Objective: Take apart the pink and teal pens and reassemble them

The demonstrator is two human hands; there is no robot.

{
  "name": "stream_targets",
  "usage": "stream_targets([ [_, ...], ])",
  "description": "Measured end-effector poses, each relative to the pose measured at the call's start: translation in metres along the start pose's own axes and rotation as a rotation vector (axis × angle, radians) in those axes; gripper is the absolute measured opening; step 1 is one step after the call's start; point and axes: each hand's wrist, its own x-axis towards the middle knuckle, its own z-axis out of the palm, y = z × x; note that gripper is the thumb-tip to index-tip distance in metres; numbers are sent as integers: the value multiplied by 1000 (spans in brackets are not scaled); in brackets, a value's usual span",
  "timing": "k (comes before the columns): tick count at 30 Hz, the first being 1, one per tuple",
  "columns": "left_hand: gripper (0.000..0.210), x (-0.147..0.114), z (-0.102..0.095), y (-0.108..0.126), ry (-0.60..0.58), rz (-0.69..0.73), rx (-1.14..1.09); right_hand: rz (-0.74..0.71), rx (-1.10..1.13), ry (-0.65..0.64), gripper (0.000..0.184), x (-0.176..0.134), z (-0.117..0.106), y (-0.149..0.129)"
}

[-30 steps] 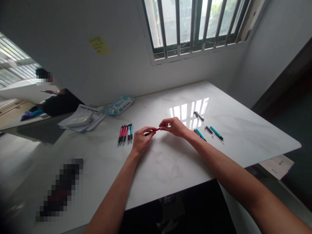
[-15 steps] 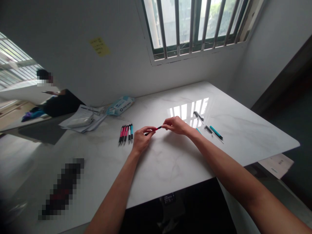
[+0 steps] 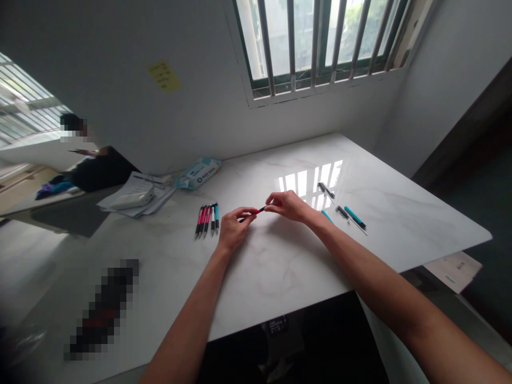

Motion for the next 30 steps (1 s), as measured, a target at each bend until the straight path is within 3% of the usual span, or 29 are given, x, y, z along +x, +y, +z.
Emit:
stream_targets([
  [10, 14, 1, 0, -1, -3, -6, 15, -62, -76, 1, 20, 1, -2, 0],
  [13, 13, 1, -1, -1, -9, -1, -7, -33, -141, -16, 26, 0, -3, -2],
  [17, 13, 0, -1, -1, -1, -6, 3, -119, -136, 17, 15, 0, -3, -2],
  [21, 14, 0, -2, 1, -8, 10, -25, -27, -146, 4, 22, 1, -3, -1],
  [25, 14, 0, -2, 1, -7, 3, -18, -121, -87, 28, 9, 0, -2, -3],
  [30, 15, 0, -2, -3, -30, -6, -23, -27, -140, 27, 10, 0, -2, -3],
])
